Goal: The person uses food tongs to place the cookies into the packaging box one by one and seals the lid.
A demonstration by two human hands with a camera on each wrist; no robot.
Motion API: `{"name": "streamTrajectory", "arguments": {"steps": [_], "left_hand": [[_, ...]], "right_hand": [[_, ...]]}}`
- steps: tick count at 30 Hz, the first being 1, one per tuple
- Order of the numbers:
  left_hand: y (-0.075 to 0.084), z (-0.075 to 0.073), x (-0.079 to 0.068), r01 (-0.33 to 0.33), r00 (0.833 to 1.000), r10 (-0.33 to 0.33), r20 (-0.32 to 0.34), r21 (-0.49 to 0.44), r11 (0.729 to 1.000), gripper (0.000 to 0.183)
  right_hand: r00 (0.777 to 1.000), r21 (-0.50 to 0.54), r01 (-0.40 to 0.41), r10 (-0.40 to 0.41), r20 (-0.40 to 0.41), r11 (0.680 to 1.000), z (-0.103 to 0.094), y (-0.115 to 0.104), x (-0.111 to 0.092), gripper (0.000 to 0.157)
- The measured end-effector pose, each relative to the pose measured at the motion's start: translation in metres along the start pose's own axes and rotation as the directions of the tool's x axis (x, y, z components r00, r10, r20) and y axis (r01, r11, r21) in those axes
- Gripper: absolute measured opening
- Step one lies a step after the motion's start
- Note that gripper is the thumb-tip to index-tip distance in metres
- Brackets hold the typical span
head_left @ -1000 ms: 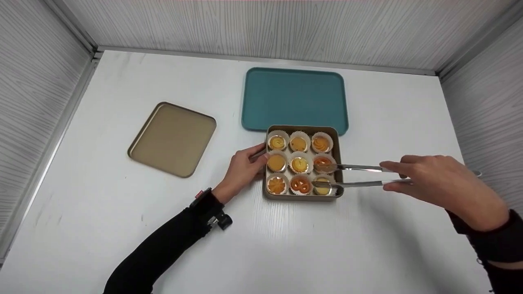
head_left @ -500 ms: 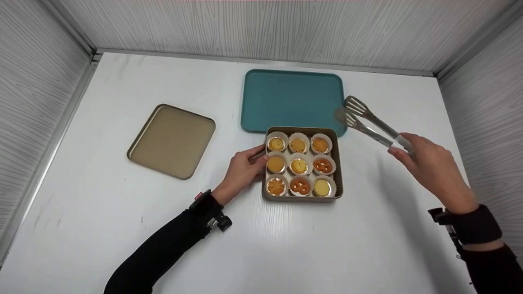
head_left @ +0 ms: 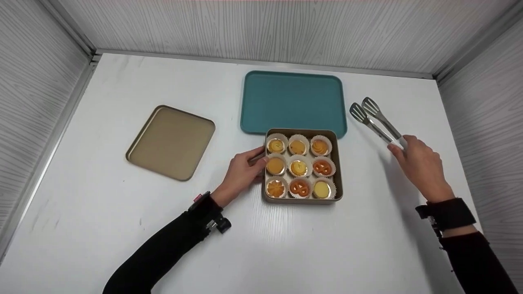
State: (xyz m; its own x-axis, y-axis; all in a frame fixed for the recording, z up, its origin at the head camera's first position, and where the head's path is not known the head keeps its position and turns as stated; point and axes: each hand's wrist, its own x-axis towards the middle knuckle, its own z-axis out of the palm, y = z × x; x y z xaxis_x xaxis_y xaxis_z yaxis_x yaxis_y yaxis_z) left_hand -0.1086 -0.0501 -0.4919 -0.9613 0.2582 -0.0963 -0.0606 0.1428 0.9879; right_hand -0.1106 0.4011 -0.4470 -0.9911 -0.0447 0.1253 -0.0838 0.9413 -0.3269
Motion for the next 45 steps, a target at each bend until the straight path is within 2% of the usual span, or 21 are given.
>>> {"name": "streamTrajectory", "arguments": {"steps": [11,18,21,27,36,39,42,45], "left_hand": [[-0.001,0.0,0.0,0.005,1.0,-0.005,-0.009,-0.016,1.0,0.047],[-0.002,-0.001,0.0,0.0,1.0,0.0,0.0,-0.017,1.0,0.049],[-0.002,-0.001,0.0,0.003,1.0,-0.003,-0.002,-0.009,1.0,0.05],[-0.002,-0.001,0.0,0.022,1.0,-0.022,-0.003,0.001,1.0,0.05],[0.001,-0.002,-0.001,0.042,0.999,-0.042,-0.008,0.009,0.999,0.05],[0.001,-0.003,-0.001,0.042,0.999,-0.042,-0.008,0.027,0.999,0.05],[0.002,-0.004,-0.002,0.059,0.998,-0.058,-0.019,0.066,0.996,0.047],[0.003,-0.01,-0.003,0.105,0.994,-0.103,-0.046,0.041,0.994,0.045]], "right_hand": [[1.0,-0.016,-0.015,0.015,0.019,1.0,0.011,-0.002,-0.004,0.058],[1.0,-0.055,0.014,-0.014,0.018,0.998,0.015,-0.005,-0.005,0.055],[0.999,-0.066,0.004,-0.001,0.037,0.998,0.016,-0.006,-0.003,0.052],[0.99,-0.08,-0.047,0.057,0.129,0.996,0.016,-0.009,0.004,0.047],[0.974,-0.088,-0.069,0.087,0.211,0.994,0.011,-0.011,0.009,0.048],[0.986,-0.092,-0.034,0.049,0.16,0.995,0.009,-0.011,0.006,0.057],[0.999,-0.107,0.04,-0.037,0.029,0.993,0.004,-0.014,-0.001,0.061],[0.987,-0.115,0.109,-0.121,-0.103,0.987,0.0,-0.022,-0.007,0.053]]}}
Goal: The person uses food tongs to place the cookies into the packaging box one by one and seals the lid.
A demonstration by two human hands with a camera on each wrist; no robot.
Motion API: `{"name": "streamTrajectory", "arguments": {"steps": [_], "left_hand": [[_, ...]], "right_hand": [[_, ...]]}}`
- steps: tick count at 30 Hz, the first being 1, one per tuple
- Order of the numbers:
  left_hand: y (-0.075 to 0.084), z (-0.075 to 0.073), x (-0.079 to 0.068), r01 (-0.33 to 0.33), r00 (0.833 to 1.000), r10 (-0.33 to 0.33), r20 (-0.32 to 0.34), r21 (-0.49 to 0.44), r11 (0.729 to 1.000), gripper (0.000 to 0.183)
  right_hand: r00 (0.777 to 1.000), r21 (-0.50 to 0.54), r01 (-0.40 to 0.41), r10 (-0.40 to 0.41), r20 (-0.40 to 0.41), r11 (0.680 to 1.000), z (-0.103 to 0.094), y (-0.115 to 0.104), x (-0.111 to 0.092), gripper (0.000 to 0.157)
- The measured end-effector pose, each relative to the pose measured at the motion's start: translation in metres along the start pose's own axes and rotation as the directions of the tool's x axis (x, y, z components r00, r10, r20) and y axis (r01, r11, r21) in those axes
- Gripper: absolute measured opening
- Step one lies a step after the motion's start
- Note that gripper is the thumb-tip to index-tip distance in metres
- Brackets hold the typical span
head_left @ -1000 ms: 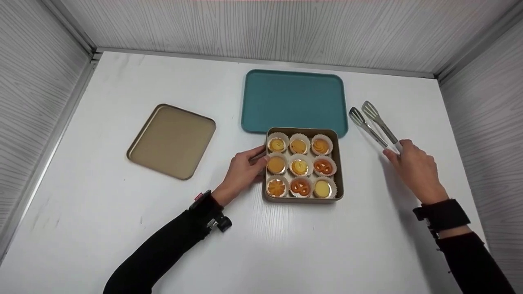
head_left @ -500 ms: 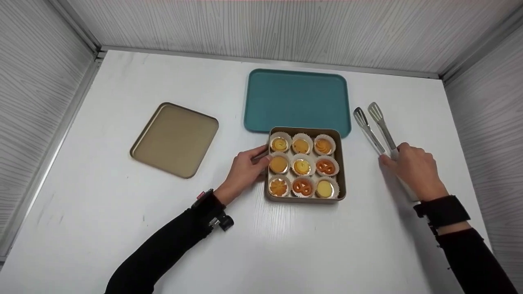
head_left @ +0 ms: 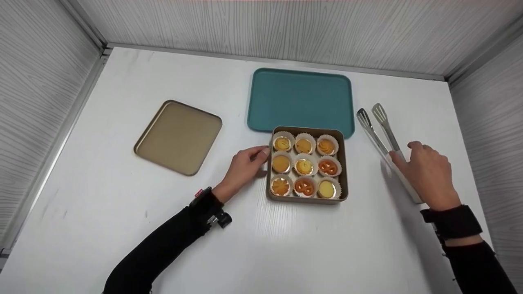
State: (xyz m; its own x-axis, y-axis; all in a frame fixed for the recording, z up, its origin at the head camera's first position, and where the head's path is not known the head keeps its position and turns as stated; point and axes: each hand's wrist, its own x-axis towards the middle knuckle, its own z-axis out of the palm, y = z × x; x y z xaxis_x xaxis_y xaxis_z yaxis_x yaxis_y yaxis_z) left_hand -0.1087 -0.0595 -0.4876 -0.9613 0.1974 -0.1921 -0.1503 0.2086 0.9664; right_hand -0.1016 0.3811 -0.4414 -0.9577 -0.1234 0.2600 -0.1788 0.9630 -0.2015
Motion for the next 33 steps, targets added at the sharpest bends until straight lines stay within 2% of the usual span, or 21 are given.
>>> {"name": "streamTrajectory", "arguments": {"steps": [2,4,7,9,13,15,16,19,22,25,29,31,33], "left_hand": [[0.001,-0.006,0.0,0.021,1.0,-0.022,-0.021,-0.03,0.999,0.045],[0.001,-0.015,0.001,0.0,0.999,-0.001,-0.04,-0.024,1.0,0.046],[0.002,-0.036,0.004,-0.089,0.992,0.098,-0.084,0.113,0.99,0.047],[0.002,-0.053,0.007,-0.14,0.979,0.171,-0.113,0.238,0.961,0.048],[-0.001,-0.096,0.012,-0.144,0.957,0.245,-0.156,0.475,0.868,0.049],[-0.004,-0.12,0.014,-0.117,0.953,0.253,-0.166,0.571,0.813,0.049],[-0.006,-0.133,0.016,-0.104,0.947,0.269,-0.175,0.625,0.774,0.049],[-0.012,-0.172,0.02,-0.016,0.939,0.264,-0.222,0.736,0.677,0.051],[-0.016,-0.204,0.025,0.104,0.942,0.195,-0.273,0.79,0.604,0.055],[-0.019,-0.221,0.024,0.183,0.952,0.107,-0.288,0.811,0.555,0.055],[-0.028,-0.23,0.019,0.186,0.946,0.15,-0.286,0.862,0.471,0.031],[-0.031,-0.233,0.018,0.185,0.941,0.176,-0.288,0.876,0.446,0.02],[-0.031,-0.235,0.018,0.193,0.941,0.174,-0.29,0.883,0.428,0.017]], "right_hand": [[0.998,0.026,0.031,-0.029,-0.054,0.999,-0.002,-0.007,-0.003,0.044],[0.996,0.065,0.049,-0.045,-0.071,0.997,-0.003,-0.015,-0.005,0.037],[0.994,0.117,0.083,-0.075,-0.074,0.99,-0.003,-0.028,-0.007,0.026],[0.993,0.135,0.105,-0.096,-0.075,0.985,-0.002,-0.035,-0.008,0.022],[0.991,0.164,0.133,-0.125,-0.055,0.977,0.0,-0.045,-0.009,0.017],[0.992,0.176,0.127,-0.123,-0.034,0.976,0.0,-0.048,-0.009,0.016],[0.993,0.184,0.12,-0.118,-0.018,0.976,0.0,-0.049,-0.01,0.015],[0.995,0.206,0.091,-0.099,0.027,0.974,0.001,-0.054,-0.011,0.016],[0.994,0.224,0.068,-0.084,0.066,0.972,0.001,-0.058,-0.012,0.018],[0.992,0.239,0.056,-0.08,0.093,0.969,0.002,-0.062,-0.013,0.017],[0.991,0.264,0.049,-0.08,0.107,0.963,0.002,-0.068,-0.014,0.016],[0.991,0.272,0.044,-0.078,0.112,0.961,0.001,-0.069,-0.014,0.016],[0.99,0.276,0.036,-0.072,0.119,0.96,0.001,-0.07,-0.013,0.016]]}}
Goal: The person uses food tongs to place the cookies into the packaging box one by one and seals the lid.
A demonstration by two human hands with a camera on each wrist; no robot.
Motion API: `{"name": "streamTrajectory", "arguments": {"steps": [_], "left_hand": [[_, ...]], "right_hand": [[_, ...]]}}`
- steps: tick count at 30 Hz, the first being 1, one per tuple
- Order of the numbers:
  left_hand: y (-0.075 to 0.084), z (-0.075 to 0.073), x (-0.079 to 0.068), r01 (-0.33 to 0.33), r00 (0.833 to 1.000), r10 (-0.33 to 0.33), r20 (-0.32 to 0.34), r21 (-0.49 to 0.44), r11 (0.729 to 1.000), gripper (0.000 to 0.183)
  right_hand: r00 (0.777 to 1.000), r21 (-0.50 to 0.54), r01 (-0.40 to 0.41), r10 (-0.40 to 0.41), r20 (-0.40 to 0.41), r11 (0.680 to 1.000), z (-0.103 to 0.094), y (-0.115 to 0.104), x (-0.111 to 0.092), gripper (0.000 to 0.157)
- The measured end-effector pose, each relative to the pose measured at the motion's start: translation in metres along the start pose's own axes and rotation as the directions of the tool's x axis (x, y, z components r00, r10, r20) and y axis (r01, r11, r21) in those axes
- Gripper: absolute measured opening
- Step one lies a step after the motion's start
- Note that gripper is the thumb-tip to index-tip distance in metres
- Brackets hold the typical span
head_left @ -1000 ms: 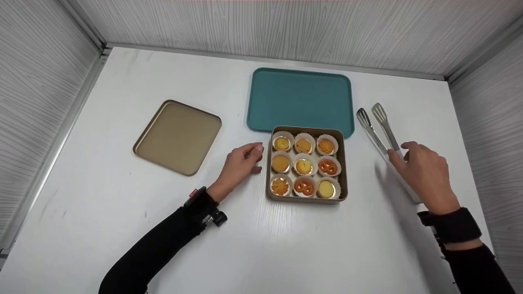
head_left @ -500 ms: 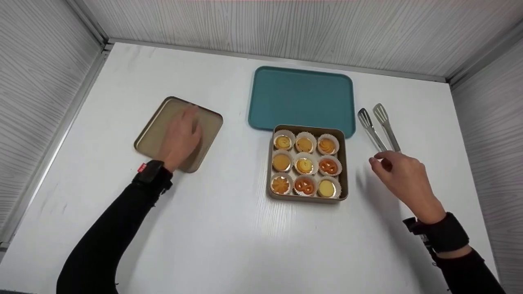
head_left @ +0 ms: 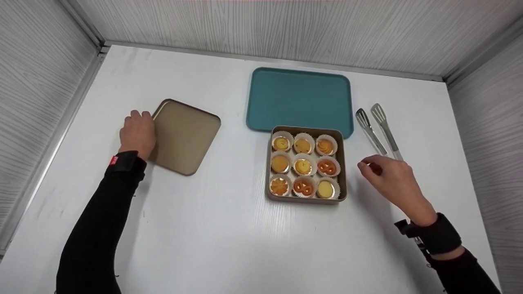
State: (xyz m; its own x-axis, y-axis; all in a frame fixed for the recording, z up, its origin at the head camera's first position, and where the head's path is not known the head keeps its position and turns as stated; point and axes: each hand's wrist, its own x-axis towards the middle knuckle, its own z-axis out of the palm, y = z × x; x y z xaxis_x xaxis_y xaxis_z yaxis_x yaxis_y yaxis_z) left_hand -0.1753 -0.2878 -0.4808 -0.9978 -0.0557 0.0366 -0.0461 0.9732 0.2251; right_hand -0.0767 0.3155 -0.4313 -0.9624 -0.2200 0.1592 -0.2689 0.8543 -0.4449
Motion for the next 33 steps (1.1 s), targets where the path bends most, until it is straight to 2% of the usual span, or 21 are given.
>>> {"name": "streamTrajectory", "arguments": {"steps": [3,6,8,12,15,17,19,21,22,23,26,28,32,33], "left_hand": [[-0.002,-0.006,0.002,0.023,0.998,-0.023,0.062,0.007,1.0,0.018],[-0.005,-0.014,0.005,0.045,0.989,-0.043,0.143,-0.011,0.999,0.018],[-0.008,-0.022,0.006,0.066,0.981,-0.058,0.186,-0.037,0.997,0.016],[-0.014,-0.04,0.006,0.089,0.971,-0.058,0.231,-0.126,0.988,0.012],[-0.019,-0.058,0.005,0.101,0.957,-0.033,0.289,-0.223,0.97,0.016],[-0.023,-0.071,0.004,0.146,0.933,-0.02,0.36,-0.325,0.935,0.028],[-0.026,-0.084,0.002,0.217,0.902,-0.011,0.431,-0.432,0.875,0.036],[-0.029,-0.094,0.0,0.301,0.877,-0.006,0.48,-0.54,0.786,0.041],[-0.029,-0.097,-0.001,0.336,0.871,-0.007,0.491,-0.584,0.739,0.038],[-0.03,-0.1,-0.001,0.353,0.872,-0.002,0.49,-0.626,0.695,0.036],[-0.027,-0.104,-0.004,0.364,0.896,-0.004,0.444,-0.73,0.578,0.033],[-0.021,-0.102,-0.006,0.352,0.919,-0.015,0.395,-0.8,0.487,0.035],[0.002,-0.093,-0.01,0.295,0.954,-0.04,0.297,-0.911,0.288,0.04],[0.01,-0.091,-0.011,0.276,0.961,-0.043,0.275,-0.928,0.251,0.04]], "right_hand": [[1.0,0.002,-0.018,0.018,0.002,1.0,-0.002,-0.001,0.001,0.019],[1.0,0.005,-0.03,0.03,-0.003,1.0,-0.004,-0.002,0.002,0.021],[0.999,0.01,-0.038,0.038,-0.003,0.999,-0.005,-0.002,0.002,0.021],[0.999,0.022,-0.046,0.045,0.003,0.999,-0.007,-0.003,0.003,0.022],[0.999,0.031,-0.048,0.048,0.006,0.998,-0.008,-0.003,0.004,0.022],[0.999,0.04,-0.051,0.051,0.009,0.998,-0.009,-0.004,0.005,0.022],[0.998,0.048,-0.055,0.054,0.014,0.997,-0.009,-0.004,0.006,0.023],[0.998,0.058,-0.06,0.059,0.02,0.997,-0.01,-0.004,0.006,0.023],[0.998,0.063,-0.062,0.061,0.023,0.996,-0.01,-0.004,0.006,0.023],[0.998,0.068,-0.064,0.062,0.026,0.996,-0.01,-0.004,0.006,0.023],[0.997,0.088,-0.075,0.072,0.038,0.993,-0.011,-0.005,0.005,0.023],[0.996,0.1,-0.078,0.075,0.042,0.992,-0.013,-0.006,0.005,0.023],[0.997,0.117,-0.072,0.069,0.029,0.991,-0.017,-0.008,0.006,0.022],[0.998,0.12,-0.068,0.066,0.022,0.99,-0.019,-0.009,0.007,0.022]]}}
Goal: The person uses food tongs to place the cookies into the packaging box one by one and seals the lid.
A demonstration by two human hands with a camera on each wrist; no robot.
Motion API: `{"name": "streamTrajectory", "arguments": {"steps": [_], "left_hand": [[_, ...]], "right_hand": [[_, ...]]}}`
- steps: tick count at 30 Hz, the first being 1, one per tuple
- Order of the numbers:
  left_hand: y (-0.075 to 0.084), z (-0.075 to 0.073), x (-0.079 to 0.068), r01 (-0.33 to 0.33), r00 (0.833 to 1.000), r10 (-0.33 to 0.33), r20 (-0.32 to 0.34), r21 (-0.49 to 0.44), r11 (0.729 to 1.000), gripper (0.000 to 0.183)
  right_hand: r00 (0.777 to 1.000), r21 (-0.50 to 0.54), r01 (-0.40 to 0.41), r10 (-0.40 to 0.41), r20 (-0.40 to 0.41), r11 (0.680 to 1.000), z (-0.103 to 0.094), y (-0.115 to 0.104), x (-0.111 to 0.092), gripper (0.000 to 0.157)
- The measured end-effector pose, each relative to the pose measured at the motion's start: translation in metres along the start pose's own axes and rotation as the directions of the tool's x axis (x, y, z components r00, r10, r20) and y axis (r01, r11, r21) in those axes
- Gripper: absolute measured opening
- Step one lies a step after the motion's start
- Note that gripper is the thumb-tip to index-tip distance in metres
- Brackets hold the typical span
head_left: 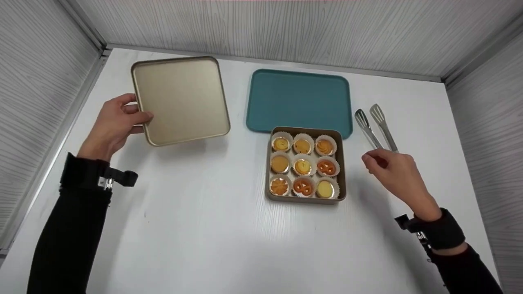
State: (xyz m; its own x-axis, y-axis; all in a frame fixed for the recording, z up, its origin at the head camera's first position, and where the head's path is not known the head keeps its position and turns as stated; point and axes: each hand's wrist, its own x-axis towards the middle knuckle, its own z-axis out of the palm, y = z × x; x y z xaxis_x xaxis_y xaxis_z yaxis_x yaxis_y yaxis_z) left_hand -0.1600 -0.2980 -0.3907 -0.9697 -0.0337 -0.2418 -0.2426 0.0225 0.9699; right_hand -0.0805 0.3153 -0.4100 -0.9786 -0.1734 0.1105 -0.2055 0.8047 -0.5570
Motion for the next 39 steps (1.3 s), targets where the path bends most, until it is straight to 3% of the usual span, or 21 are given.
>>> {"name": "streamTrajectory", "arguments": {"steps": [5,12,15,17,19,21,24,27,28,32,35,37,39], "left_hand": [[-0.002,0.047,-0.005,-0.092,0.995,0.09,-0.031,-0.074,0.993,0.036],[-0.005,0.101,-0.014,-0.194,0.98,0.197,-0.029,0.085,0.977,0.038],[-0.007,0.118,-0.019,-0.269,0.959,0.281,-0.045,0.176,0.947,0.039],[-0.009,0.13,-0.022,-0.346,0.929,0.367,-0.053,0.231,0.909,0.039],[-0.011,0.143,-0.026,-0.439,0.881,0.47,-0.052,0.278,0.854,0.037],[-0.013,0.156,-0.028,-0.534,0.818,0.574,-0.035,0.322,0.782,0.036],[-0.018,0.171,-0.031,-0.66,0.707,0.707,0.017,0.374,0.651,0.032],[-0.023,0.184,-0.033,-0.757,0.59,0.804,0.076,0.399,0.518,0.026],[-0.024,0.188,-0.033,-0.783,0.552,0.829,0.093,0.399,0.477,0.025],[-0.03,0.202,-0.033,-0.858,0.426,0.893,0.144,0.379,0.348,0.028],[-0.034,0.21,-0.034,-0.898,0.339,0.922,0.186,0.356,0.258,0.037],[-0.036,0.212,-0.035,-0.916,0.273,0.936,0.222,0.358,0.182,0.042],[-0.038,0.214,-0.036,-0.928,0.215,0.941,0.261,0.354,0.114,0.043]], "right_hand": [[1.0,0.009,0.017,-0.017,-0.017,1.0,-0.004,-0.006,0.006,0.024],[0.999,0.04,0.038,-0.039,0.009,0.998,0.0,-0.017,0.015,0.025],[0.999,0.061,0.05,-0.051,0.018,0.997,0.004,-0.021,0.018,0.025],[0.998,0.094,0.05,-0.052,0.028,0.994,0.005,-0.024,0.019,0.026],[0.998,0.136,0.037,-0.044,0.043,0.99,0.007,-0.026,0.021,0.03],[0.997,0.196,0.008,-0.024,0.076,0.981,0.008,-0.028,0.022,0.036],[0.988,0.31,-0.061,0.013,0.156,0.949,0.01,-0.031,0.025,0.05],[0.975,0.426,-0.133,0.04,0.22,0.895,0.012,-0.034,0.027,0.056],[0.971,0.461,-0.152,0.045,0.236,0.874,0.013,-0.035,0.028,0.058],[0.961,0.563,-0.204,0.054,0.271,0.801,0.016,-0.036,0.031,0.063],[0.952,0.615,-0.242,0.061,0.3,0.75,0.018,-0.035,0.032,0.07],[0.946,0.648,-0.268,0.067,0.318,0.713,0.02,-0.034,0.033,0.072],[0.936,0.688,-0.306,0.076,0.344,0.658,0.021,-0.033,0.035,0.072]]}}
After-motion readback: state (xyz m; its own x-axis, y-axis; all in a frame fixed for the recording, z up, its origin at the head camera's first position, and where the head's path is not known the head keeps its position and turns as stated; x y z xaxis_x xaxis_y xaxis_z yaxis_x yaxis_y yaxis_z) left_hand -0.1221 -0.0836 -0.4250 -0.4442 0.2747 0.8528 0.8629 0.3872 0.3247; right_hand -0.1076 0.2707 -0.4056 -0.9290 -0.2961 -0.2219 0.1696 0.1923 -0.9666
